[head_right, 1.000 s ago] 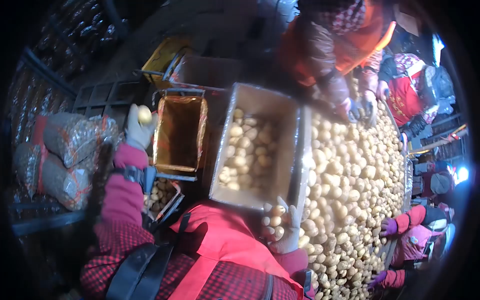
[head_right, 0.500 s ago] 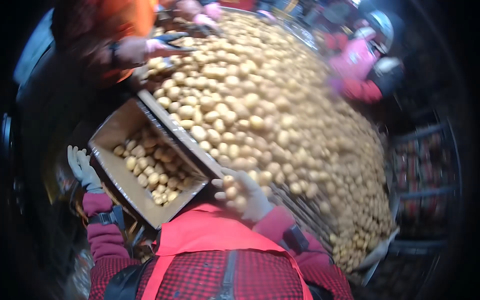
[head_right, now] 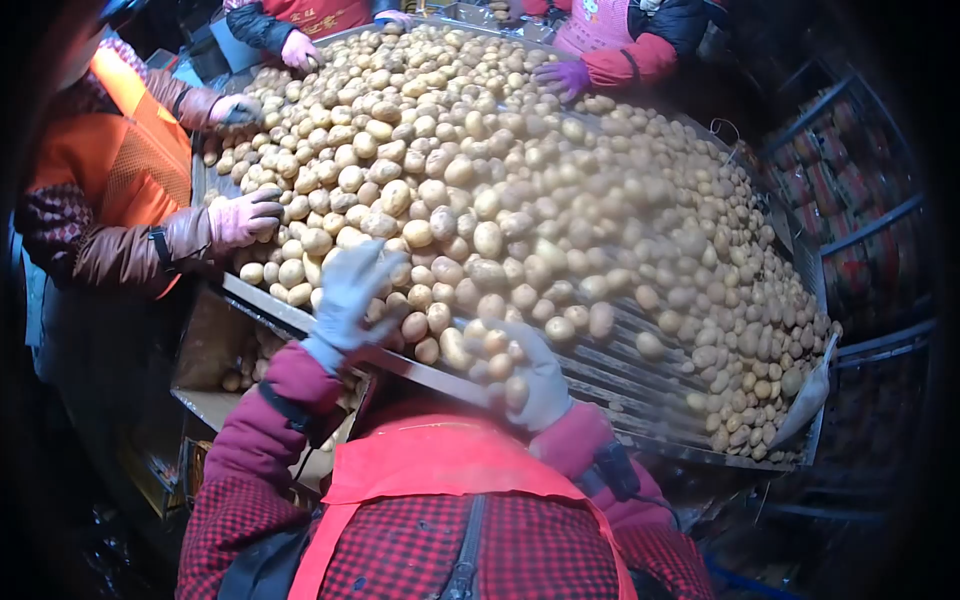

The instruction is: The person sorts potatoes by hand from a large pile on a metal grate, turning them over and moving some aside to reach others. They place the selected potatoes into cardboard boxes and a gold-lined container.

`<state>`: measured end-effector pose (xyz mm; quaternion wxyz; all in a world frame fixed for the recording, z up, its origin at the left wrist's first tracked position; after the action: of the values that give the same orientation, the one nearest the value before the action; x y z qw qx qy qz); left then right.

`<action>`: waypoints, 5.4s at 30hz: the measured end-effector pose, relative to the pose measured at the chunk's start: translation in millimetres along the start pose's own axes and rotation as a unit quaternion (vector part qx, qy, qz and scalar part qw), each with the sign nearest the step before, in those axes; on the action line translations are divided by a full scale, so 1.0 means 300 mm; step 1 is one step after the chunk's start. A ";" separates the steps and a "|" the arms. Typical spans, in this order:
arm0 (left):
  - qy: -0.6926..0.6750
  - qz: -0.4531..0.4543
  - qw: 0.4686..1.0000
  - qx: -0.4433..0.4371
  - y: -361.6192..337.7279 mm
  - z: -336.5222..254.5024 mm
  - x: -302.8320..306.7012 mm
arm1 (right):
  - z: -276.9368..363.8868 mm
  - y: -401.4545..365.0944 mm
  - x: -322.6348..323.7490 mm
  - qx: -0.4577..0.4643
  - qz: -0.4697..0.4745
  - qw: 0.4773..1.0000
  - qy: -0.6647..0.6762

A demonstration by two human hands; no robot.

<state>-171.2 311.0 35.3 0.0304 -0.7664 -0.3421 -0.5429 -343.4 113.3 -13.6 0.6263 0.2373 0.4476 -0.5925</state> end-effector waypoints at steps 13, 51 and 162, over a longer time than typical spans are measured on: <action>0.170 0.060 0.983 0.020 0.401 0.187 -0.227 | 0.136 -0.036 0.209 0.043 -0.159 0.978 0.131; 0.054 -0.036 0.997 -0.038 0.856 0.300 -0.116 | 0.288 0.123 0.285 0.043 -0.132 0.979 0.148; -0.011 0.245 0.945 -0.216 0.589 -0.377 -0.412 | 0.524 -0.070 0.376 0.311 -0.111 0.927 0.180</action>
<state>-186.1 67.9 33.6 -0.0074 -0.8204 -0.0180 -0.5714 -331.2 -80.6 -27.2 0.3606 0.4717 0.3694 -0.7148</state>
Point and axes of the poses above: each hand's wrist, its own y-axis towards the middle knuckle, its own x-axis out of the back of the hand, z = x × y, the point moved 6 cm from there along y, towards the middle knuckle, and after that the axes turned 11 degrees about z, right-handed, at the moved point
